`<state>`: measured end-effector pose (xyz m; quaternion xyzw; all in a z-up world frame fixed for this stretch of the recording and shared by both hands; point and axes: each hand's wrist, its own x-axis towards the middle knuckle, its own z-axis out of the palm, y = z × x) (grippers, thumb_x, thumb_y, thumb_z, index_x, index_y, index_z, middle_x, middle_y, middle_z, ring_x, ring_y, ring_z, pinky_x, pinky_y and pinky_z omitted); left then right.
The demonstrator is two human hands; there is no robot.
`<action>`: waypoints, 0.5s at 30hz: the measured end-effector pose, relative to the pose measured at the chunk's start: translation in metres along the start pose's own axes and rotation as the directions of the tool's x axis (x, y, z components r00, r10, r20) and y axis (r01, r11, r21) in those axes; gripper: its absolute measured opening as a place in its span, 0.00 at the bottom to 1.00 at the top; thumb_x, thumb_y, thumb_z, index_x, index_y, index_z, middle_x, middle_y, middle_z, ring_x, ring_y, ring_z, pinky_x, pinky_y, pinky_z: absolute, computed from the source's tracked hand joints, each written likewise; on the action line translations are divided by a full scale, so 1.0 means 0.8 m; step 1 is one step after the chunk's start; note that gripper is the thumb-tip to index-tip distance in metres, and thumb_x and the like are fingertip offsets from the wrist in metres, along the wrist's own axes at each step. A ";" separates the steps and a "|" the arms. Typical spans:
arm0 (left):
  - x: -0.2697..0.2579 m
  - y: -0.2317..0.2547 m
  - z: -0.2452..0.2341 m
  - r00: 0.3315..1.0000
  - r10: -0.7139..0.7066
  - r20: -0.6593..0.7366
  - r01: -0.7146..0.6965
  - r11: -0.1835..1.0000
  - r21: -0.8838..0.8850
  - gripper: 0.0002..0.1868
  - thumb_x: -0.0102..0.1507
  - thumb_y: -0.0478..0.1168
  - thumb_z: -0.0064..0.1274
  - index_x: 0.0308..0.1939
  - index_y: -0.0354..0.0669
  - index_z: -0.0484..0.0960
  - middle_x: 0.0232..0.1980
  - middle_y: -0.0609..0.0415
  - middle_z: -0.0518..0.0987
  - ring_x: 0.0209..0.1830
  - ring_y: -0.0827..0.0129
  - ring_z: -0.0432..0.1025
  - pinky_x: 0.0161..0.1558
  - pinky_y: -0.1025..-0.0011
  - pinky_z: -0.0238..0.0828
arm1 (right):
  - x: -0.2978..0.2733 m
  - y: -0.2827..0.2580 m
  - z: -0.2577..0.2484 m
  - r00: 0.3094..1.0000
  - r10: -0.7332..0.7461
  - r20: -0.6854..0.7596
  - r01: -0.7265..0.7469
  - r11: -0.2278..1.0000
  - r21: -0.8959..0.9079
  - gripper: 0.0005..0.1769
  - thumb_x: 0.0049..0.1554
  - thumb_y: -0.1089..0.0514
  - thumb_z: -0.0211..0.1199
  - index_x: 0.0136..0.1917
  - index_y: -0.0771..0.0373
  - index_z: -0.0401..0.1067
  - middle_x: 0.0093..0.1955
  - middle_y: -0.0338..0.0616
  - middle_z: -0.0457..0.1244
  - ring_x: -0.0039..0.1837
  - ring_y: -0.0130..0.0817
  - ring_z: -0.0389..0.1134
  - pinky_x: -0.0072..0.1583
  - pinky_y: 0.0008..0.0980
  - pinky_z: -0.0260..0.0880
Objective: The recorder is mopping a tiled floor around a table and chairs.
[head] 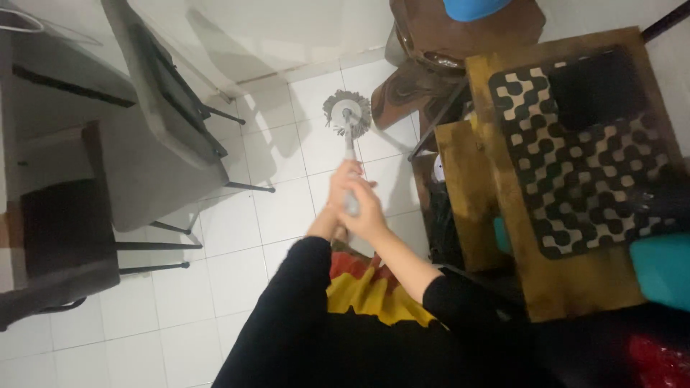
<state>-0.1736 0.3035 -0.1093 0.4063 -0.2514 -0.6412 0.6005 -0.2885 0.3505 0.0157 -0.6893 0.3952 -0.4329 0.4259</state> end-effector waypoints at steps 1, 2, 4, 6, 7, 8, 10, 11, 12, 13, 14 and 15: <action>0.022 0.018 -0.030 1.000 -0.010 -0.002 0.010 1.000 0.001 0.17 0.55 0.46 0.65 0.37 0.40 0.76 0.42 0.55 0.72 0.47 0.66 0.69 0.51 0.52 0.84 | 0.018 -0.012 0.007 1.000 0.010 -0.002 -0.010 1.000 0.002 0.31 0.49 0.61 0.75 0.63 0.65 0.66 0.62 0.53 0.64 0.64 0.46 0.68 0.65 0.41 0.69; 0.050 0.037 -0.059 0.971 0.219 0.099 -0.225 0.686 0.692 0.18 0.55 0.49 0.68 0.33 0.41 0.78 0.39 0.55 0.74 0.41 0.64 0.72 0.45 0.56 0.78 | 0.042 -0.023 0.012 0.997 -0.046 0.063 0.048 0.999 -0.025 0.39 0.48 0.59 0.76 0.68 0.66 0.60 0.68 0.56 0.59 0.69 0.51 0.63 0.69 0.44 0.64; 0.085 0.108 -0.093 0.896 0.298 0.328 -0.326 -0.060 0.944 0.20 0.54 0.51 0.71 0.29 0.42 0.79 0.37 0.55 0.76 0.35 0.63 0.75 0.39 0.60 0.73 | 0.092 -0.031 0.029 0.987 -0.098 0.128 0.105 0.993 -0.049 0.48 0.47 0.57 0.77 0.74 0.66 0.54 0.74 0.59 0.54 0.75 0.55 0.58 0.73 0.48 0.59; 0.096 0.215 -0.104 0.809 0.472 0.351 -0.580 0.740 0.341 0.22 0.56 0.50 0.67 0.38 0.36 0.78 0.42 0.53 0.78 0.41 0.69 0.72 0.45 0.71 0.72 | 0.141 -0.026 0.054 0.967 -0.141 0.211 0.185 0.962 -0.203 0.57 0.48 0.56 0.77 0.79 0.65 0.46 0.81 0.61 0.47 0.82 0.62 0.47 0.79 0.51 0.50; 0.103 0.250 -0.116 0.814 0.461 0.355 -0.572 0.745 0.344 0.22 0.56 0.50 0.67 0.38 0.36 0.78 0.42 0.53 0.78 0.41 0.69 0.72 0.45 0.71 0.72 | 0.163 -0.018 0.074 0.970 -0.133 0.203 0.174 0.964 -0.200 0.57 0.48 0.56 0.77 0.79 0.65 0.46 0.81 0.61 0.47 0.82 0.62 0.47 0.79 0.51 0.50; 0.113 0.285 -0.125 0.855 0.411 0.317 -0.515 0.748 0.418 0.20 0.56 0.48 0.67 0.36 0.35 0.78 0.40 0.52 0.79 0.40 0.69 0.73 0.45 0.71 0.72 | 0.186 -0.009 0.091 0.969 -0.048 0.244 0.106 0.968 -0.230 0.59 0.47 0.56 0.77 0.80 0.65 0.42 0.81 0.63 0.44 0.82 0.63 0.46 0.78 0.50 0.50; 0.132 0.334 -0.135 0.896 0.355 0.266 -0.443 0.753 0.487 0.19 0.56 0.47 0.67 0.34 0.35 0.78 0.38 0.52 0.80 0.38 0.69 0.74 0.44 0.70 0.73 | 0.224 0.010 0.123 0.957 0.049 0.287 0.029 0.965 -0.261 0.62 0.47 0.57 0.76 0.81 0.66 0.38 0.81 0.66 0.42 0.82 0.65 0.44 0.78 0.49 0.50; 0.140 0.348 -0.136 0.904 0.306 0.299 -0.422 0.758 0.498 0.18 0.55 0.46 0.67 0.33 0.36 0.78 0.36 0.51 0.80 0.38 0.68 0.73 0.44 0.70 0.72 | 0.237 0.020 0.138 0.916 0.165 0.364 -0.077 0.967 -0.244 0.63 0.47 0.57 0.75 0.81 0.66 0.34 0.81 0.67 0.41 0.81 0.64 0.45 0.76 0.48 0.52; 0.153 0.368 -0.139 0.905 0.251 0.344 -0.405 0.757 0.513 0.17 0.55 0.46 0.66 0.31 0.36 0.77 0.35 0.51 0.80 0.37 0.68 0.73 0.43 0.70 0.71 | 0.254 0.030 0.157 0.862 0.269 0.429 -0.184 0.956 -0.229 0.65 0.48 0.57 0.73 0.82 0.66 0.29 0.81 0.69 0.39 0.80 0.64 0.46 0.75 0.46 0.54; 0.170 0.388 -0.141 0.907 0.238 0.348 -0.397 0.758 0.517 0.17 0.55 0.46 0.66 0.31 0.36 0.77 0.35 0.51 0.80 0.37 0.68 0.73 0.43 0.70 0.71 | 0.270 0.043 0.173 0.864 0.276 0.422 -0.195 0.955 -0.224 0.65 0.48 0.57 0.73 0.82 0.66 0.29 0.81 0.69 0.39 0.80 0.64 0.46 0.75 0.46 0.54; 0.183 0.401 -0.141 0.909 0.204 0.363 -0.371 0.793 0.484 0.17 0.54 0.45 0.67 0.31 0.36 0.77 0.35 0.51 0.79 0.37 0.68 0.72 0.42 0.70 0.70 | 0.281 0.056 0.183 0.841 0.302 0.449 -0.224 0.950 -0.218 0.66 0.49 0.56 0.73 0.82 0.66 0.27 0.81 0.69 0.40 0.79 0.64 0.47 0.74 0.46 0.55; 0.196 0.414 -0.141 0.910 0.170 0.378 -0.341 0.825 0.451 0.17 0.54 0.45 0.67 0.30 0.36 0.77 0.35 0.51 0.79 0.37 0.67 0.72 0.42 0.70 0.70 | 0.291 0.070 0.193 0.816 0.326 0.476 -0.253 0.944 -0.212 0.66 0.49 0.56 0.72 0.82 0.66 0.25 0.81 0.69 0.40 0.78 0.65 0.49 0.73 0.47 0.56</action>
